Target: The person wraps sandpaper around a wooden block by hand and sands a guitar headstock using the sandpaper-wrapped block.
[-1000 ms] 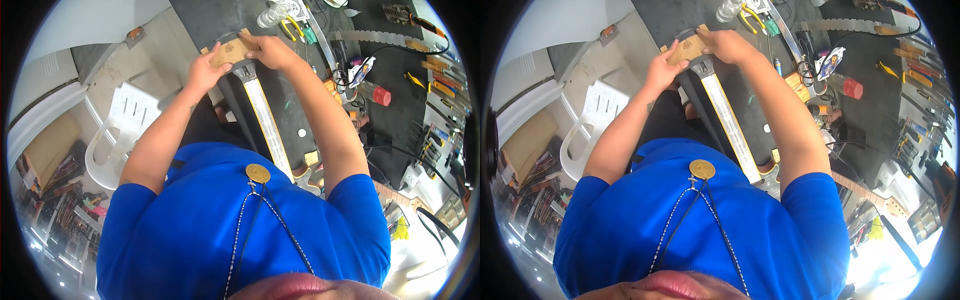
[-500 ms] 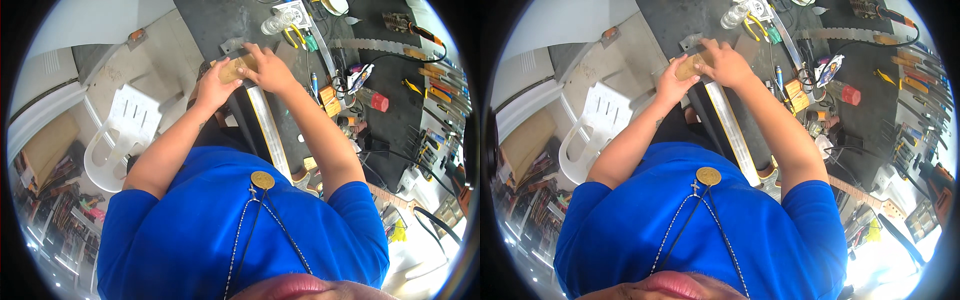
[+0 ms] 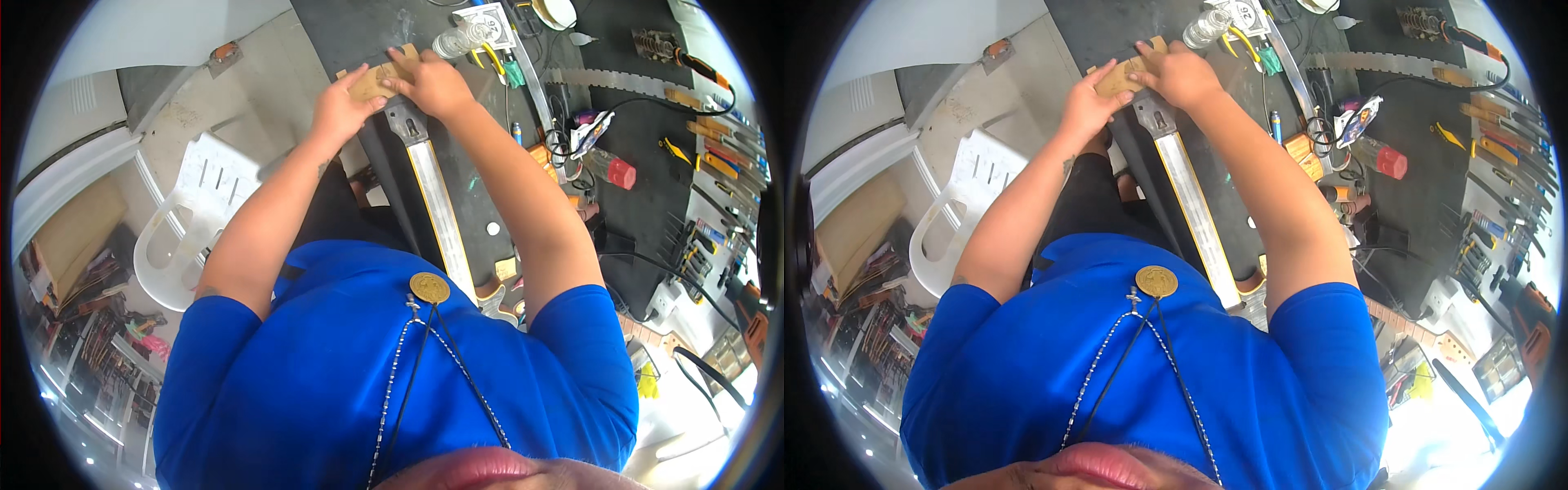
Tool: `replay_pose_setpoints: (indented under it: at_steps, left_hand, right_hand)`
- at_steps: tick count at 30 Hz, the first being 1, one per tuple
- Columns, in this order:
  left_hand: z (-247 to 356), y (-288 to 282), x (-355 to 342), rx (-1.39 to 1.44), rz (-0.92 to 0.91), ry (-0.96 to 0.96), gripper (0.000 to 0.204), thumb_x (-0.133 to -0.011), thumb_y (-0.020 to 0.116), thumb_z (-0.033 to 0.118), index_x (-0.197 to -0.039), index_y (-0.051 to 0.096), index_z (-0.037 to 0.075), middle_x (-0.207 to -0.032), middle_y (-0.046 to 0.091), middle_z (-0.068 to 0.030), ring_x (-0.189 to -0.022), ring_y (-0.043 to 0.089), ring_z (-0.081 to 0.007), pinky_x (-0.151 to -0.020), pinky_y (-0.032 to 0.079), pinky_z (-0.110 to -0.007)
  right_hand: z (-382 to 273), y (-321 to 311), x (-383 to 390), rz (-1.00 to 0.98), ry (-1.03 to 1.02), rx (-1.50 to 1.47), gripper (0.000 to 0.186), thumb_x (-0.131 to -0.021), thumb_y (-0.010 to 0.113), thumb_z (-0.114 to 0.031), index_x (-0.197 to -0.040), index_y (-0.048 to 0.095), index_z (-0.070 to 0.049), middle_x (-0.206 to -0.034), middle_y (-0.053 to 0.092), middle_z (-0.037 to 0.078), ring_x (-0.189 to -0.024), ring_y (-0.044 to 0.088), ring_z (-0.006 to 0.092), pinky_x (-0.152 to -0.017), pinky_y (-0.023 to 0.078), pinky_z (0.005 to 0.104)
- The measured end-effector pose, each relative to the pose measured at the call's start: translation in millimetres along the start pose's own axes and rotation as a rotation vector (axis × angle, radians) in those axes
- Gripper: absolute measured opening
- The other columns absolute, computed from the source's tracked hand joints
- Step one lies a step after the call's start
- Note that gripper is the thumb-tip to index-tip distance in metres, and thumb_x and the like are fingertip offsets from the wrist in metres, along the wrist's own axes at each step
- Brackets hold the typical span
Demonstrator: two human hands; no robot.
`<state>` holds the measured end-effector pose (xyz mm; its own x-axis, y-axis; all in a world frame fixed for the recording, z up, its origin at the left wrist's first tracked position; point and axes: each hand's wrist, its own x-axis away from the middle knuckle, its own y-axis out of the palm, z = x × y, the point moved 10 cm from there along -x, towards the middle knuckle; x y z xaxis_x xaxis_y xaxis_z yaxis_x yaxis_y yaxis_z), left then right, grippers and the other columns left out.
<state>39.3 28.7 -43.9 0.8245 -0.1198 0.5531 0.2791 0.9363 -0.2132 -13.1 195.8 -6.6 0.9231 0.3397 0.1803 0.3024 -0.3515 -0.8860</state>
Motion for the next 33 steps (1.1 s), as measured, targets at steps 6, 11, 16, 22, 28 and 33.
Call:
replay_pose_setpoints:
  at_steps: [6, 11, 16, 22, 28, 33]
  left_hand:
    - [-2, 15, 52, -0.186, 0.088, 0.316, 0.08, -0.081, 0.094, 0.024, -0.152, 0.061, 0.009, -0.128, 0.075, -0.0232, -0.117, 0.075, -0.0305, -0.101, 0.057, -0.039]
    - [1, -11, -6, -0.038, 0.027, 0.026, 0.078, -0.084, 0.094, 0.027, -0.154, 0.061, 0.013, -0.116, 0.081, -0.014, -0.097, 0.076, -0.0176, -0.088, 0.061, -0.035]
    - [-4, 2, 31, -0.105, 0.069, 0.205, 0.078, -0.084, 0.092, 0.026, -0.154, 0.061, 0.015, -0.122, 0.077, -0.023, -0.111, 0.077, -0.0298, -0.099, 0.058, -0.039]
    - [-9, -3, 8, -0.14, 0.062, 0.21, 0.082, -0.082, 0.094, 0.037, -0.154, 0.061, 0.017, -0.119, 0.078, -0.0215, -0.108, 0.077, -0.0322, -0.098, 0.058, -0.041]
    - [-15, -1, 21, -0.165, 0.064, 0.104, 0.082, -0.082, 0.094, 0.036, -0.155, 0.06, 0.016, -0.118, 0.078, -0.0218, -0.111, 0.077, -0.0331, -0.1, 0.058, -0.041]
    - [-8, 14, 32, -0.29, 0.044, 0.242, 0.081, -0.083, 0.094, 0.031, -0.154, 0.06, 0.011, -0.114, 0.08, -0.0198, -0.107, 0.078, -0.0286, -0.099, 0.058, -0.039]
  right_hand:
    - [-12, -9, 59, -0.044, 0.027, 0.008, 0.068, -0.094, 0.073, -0.06, -0.152, 0.064, -0.027, -0.101, 0.066, 0.019, -0.092, 0.073, 0.0388, -0.082, 0.06, 0.0498]
    - [-6, -8, 4, 0.068, -0.046, 0.029, 0.062, -0.096, 0.071, -0.058, -0.148, 0.067, -0.024, -0.098, 0.066, 0.019, -0.091, 0.072, 0.039, -0.082, 0.059, 0.049]
    - [-10, -3, 45, 0.04, -0.03, -0.014, 0.063, -0.096, 0.074, -0.055, -0.149, 0.066, -0.024, -0.096, 0.065, 0.019, -0.089, 0.071, 0.0395, -0.081, 0.058, 0.0486]
    - [-8, -9, 18, -0.023, -0.007, -0.013, 0.065, -0.095, 0.072, -0.058, -0.152, 0.063, -0.026, -0.106, 0.069, 0.02, -0.099, 0.073, 0.0392, -0.088, 0.06, 0.0495]
    - [-7, 0, 27, -0.044, 0.004, -0.047, 0.066, -0.096, 0.073, -0.056, -0.153, 0.062, -0.025, -0.111, 0.068, 0.02, -0.103, 0.073, 0.039, -0.092, 0.059, 0.0493]
    - [-5, -9, 47, 0.059, -0.04, -0.083, 0.064, -0.093, 0.079, -0.05, -0.15, 0.066, -0.024, -0.102, 0.065, 0.02, -0.094, 0.071, 0.0401, -0.084, 0.057, 0.0495]
